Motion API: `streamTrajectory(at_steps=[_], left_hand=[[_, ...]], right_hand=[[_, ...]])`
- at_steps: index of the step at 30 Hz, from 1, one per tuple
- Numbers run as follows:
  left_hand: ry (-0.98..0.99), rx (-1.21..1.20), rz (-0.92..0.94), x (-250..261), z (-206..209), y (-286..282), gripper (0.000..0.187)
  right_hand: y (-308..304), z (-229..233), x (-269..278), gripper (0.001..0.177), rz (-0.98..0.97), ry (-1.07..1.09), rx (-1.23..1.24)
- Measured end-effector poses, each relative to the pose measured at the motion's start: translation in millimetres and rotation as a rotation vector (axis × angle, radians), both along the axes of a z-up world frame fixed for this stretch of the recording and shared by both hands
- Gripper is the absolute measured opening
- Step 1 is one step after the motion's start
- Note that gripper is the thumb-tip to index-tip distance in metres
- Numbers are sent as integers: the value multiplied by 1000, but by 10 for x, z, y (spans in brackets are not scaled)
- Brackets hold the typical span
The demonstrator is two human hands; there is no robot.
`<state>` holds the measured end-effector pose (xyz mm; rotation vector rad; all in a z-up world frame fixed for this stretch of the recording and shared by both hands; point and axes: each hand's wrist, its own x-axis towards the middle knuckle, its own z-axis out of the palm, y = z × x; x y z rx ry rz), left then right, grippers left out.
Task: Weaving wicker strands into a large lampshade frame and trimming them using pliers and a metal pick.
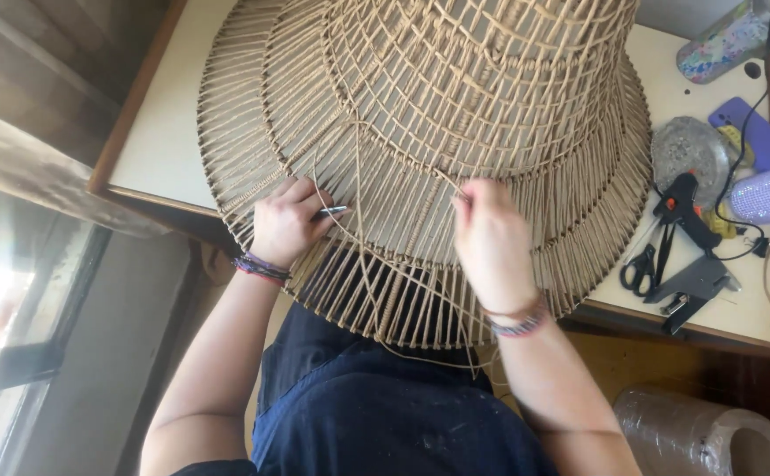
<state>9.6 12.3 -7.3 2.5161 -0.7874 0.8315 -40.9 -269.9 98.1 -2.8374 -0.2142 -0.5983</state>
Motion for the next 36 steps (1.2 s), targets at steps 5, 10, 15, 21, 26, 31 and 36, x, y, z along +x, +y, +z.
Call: streamTrajectory(at_steps=[5,10,15,21,26,31,36], left_hand=[[-4,-5,-1,142,11,170,31],[64,7,13,172,-2,228,32],[114,58,55,295,-140,301,29],[94,33,-9,306,-220,283,30],[55,27,-20,337,-273,292,31],[29,9,-55,357,-227,311,30],[-20,26,-41,319,-194,288,30]], right_hand=[[355,-269,436,30,-53,-116,-119],[302,-348,554,40,-21,-310,-125],[-622,-490,-104,43,201,-167,283],[-970,-293,-462,46,-15,22,131],[30,43,57,34,51,36,43],[-60,403,-36,39,24,31,-47],[-150,405,-91,39,-44,362,-332]])
